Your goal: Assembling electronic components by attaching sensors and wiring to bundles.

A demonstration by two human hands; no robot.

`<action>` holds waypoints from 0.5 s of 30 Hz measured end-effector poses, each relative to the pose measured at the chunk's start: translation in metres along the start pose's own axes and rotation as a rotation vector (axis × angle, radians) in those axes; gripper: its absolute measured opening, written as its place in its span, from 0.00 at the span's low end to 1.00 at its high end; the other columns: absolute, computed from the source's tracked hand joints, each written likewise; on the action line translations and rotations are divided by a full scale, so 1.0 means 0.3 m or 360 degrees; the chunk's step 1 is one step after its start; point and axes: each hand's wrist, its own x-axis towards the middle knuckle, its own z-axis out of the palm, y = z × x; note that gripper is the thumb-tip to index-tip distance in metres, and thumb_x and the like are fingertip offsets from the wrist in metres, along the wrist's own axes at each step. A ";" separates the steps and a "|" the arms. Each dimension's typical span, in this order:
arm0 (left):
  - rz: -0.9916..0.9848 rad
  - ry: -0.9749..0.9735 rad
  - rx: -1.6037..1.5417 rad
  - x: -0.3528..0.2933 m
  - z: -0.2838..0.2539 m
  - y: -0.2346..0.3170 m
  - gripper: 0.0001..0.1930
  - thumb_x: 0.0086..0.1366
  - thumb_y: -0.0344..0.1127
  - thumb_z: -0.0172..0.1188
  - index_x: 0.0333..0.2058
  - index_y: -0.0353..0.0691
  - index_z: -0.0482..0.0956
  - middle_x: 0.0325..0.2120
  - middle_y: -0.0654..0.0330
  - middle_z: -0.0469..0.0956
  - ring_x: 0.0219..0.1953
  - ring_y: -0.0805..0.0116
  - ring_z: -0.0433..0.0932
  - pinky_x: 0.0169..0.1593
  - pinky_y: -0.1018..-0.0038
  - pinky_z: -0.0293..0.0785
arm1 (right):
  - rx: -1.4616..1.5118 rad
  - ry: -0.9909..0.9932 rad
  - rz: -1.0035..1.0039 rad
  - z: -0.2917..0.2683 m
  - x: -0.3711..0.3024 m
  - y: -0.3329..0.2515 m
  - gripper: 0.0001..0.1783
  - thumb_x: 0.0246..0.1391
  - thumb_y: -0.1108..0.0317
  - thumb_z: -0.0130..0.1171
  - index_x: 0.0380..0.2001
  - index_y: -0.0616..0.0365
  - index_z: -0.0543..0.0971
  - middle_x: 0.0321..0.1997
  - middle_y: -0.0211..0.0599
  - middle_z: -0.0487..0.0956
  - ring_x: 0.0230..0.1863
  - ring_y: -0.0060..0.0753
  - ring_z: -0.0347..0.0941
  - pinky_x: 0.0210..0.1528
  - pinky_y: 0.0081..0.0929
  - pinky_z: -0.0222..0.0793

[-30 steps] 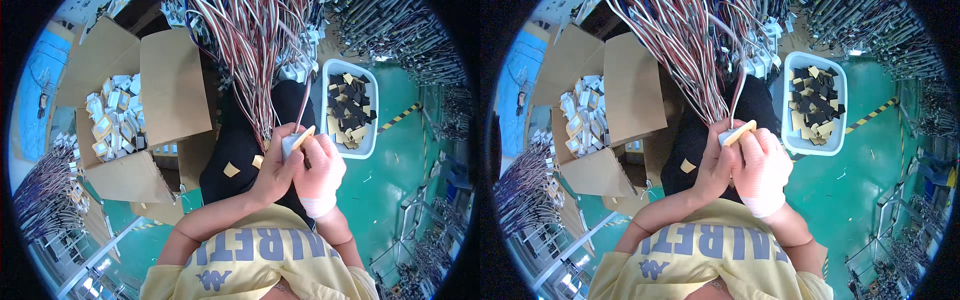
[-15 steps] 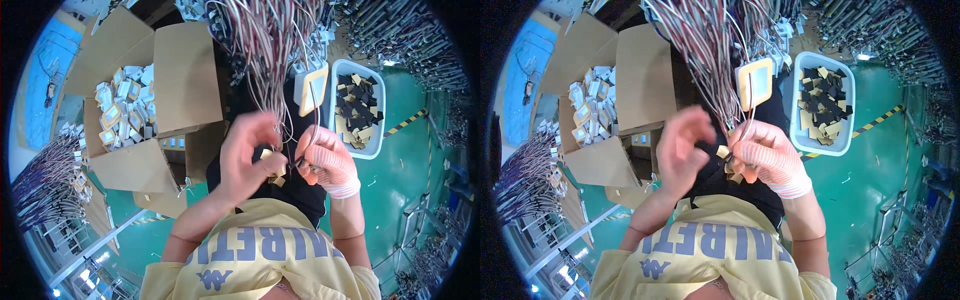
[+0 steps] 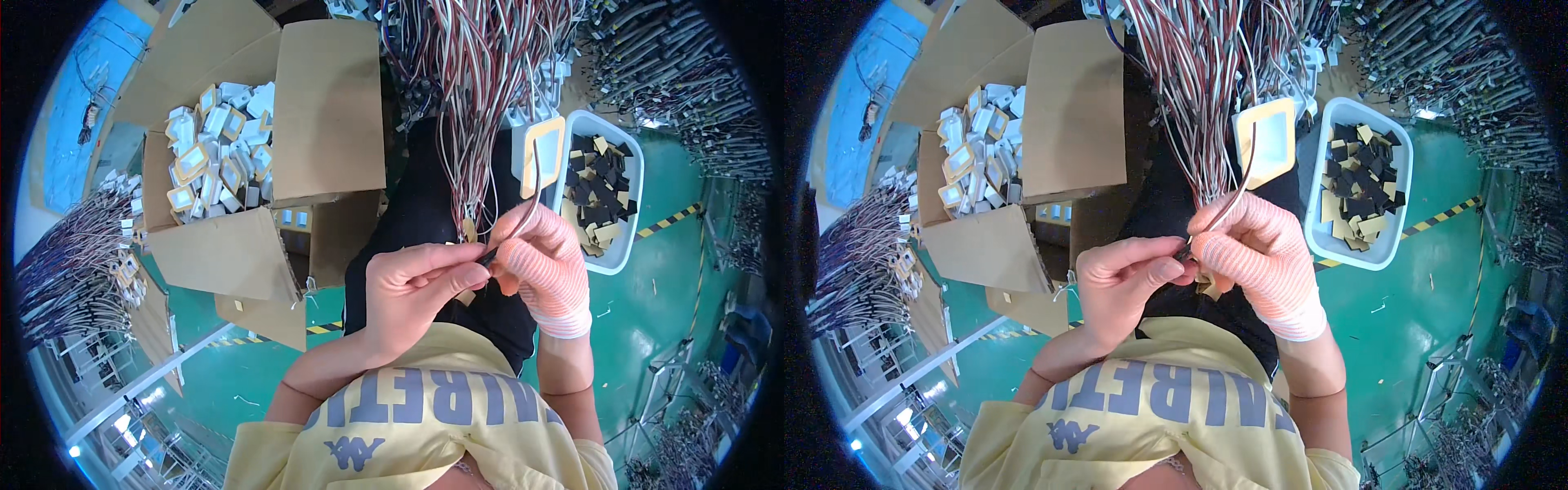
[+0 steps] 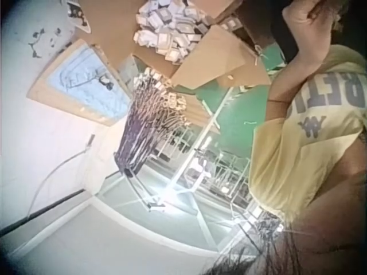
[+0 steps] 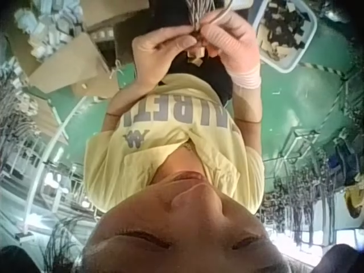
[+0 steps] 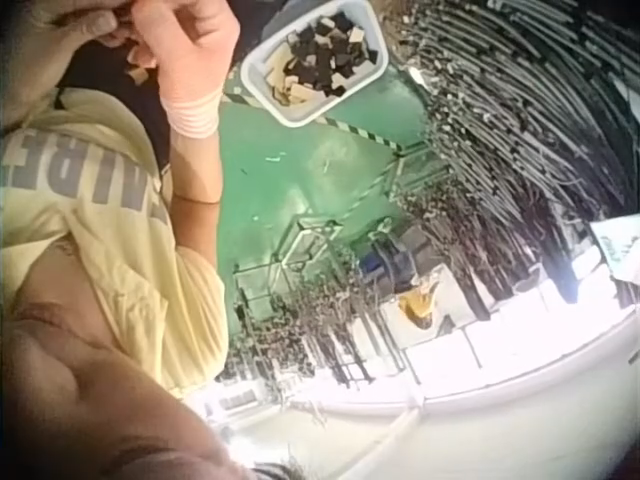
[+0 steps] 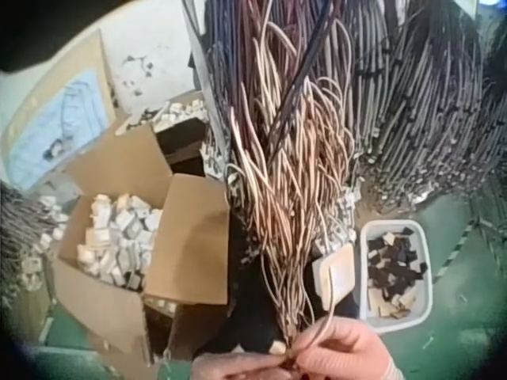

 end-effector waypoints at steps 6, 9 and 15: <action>0.0068 0.0087 0.0144 -0.001 0.016 0.007 0.13 0.57 0.23 0.62 0.43 0.30 0.78 0.30 0.56 0.81 0.30 0.76 0.80 0.33 0.84 0.76 | -0.0154 0.0073 -0.0104 0.015 0.006 -0.002 0.07 0.49 0.71 0.61 0.30 0.63 0.75 0.26 0.32 0.75 0.20 0.16 0.68 0.22 0.12 0.62; 0.0271 0.0131 0.0513 0.003 0.023 0.011 0.12 0.56 0.23 0.63 0.41 0.31 0.79 0.28 0.55 0.81 0.27 0.76 0.80 0.29 0.83 0.75 | -0.0197 0.0130 -0.0220 0.031 0.014 0.020 0.06 0.50 0.72 0.60 0.30 0.62 0.76 0.26 0.32 0.75 0.19 0.16 0.67 0.22 0.12 0.62; 0.0626 0.0169 0.0990 0.026 0.016 0.006 0.11 0.54 0.23 0.64 0.38 0.33 0.80 0.26 0.54 0.80 0.22 0.73 0.79 0.26 0.81 0.75 | -0.0077 0.0128 -0.0087 0.018 0.017 0.020 0.08 0.51 0.69 0.61 0.30 0.62 0.75 0.22 0.31 0.74 0.17 0.17 0.66 0.20 0.12 0.60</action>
